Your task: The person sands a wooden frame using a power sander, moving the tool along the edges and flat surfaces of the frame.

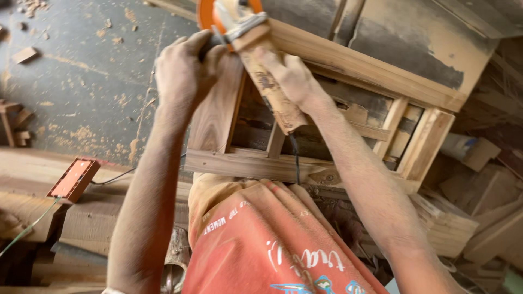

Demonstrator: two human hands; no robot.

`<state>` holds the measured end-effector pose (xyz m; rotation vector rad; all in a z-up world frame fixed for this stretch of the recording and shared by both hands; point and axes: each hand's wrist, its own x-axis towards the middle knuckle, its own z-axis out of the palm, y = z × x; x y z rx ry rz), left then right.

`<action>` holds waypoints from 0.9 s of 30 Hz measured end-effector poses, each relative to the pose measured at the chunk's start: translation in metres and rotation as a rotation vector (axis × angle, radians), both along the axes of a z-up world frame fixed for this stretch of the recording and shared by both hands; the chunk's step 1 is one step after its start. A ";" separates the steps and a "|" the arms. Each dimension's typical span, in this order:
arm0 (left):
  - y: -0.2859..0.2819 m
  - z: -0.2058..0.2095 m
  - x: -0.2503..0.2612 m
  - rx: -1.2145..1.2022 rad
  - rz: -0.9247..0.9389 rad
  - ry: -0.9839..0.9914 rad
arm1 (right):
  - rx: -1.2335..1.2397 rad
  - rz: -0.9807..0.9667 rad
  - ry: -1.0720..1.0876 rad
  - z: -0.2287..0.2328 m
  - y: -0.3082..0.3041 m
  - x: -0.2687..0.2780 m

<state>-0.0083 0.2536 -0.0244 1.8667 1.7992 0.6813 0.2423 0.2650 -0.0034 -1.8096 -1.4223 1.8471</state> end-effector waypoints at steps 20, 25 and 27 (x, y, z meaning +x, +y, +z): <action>-0.026 0.004 0.277 -0.238 -0.326 -0.097 | -0.011 -0.333 -0.019 0.013 -0.111 0.255; -0.023 0.007 0.363 -0.233 -0.413 -0.108 | -0.040 -0.469 -0.083 0.014 -0.132 0.331; -0.026 0.007 0.397 -0.227 -0.449 -0.108 | -0.001 -0.506 -0.031 0.010 -0.140 0.360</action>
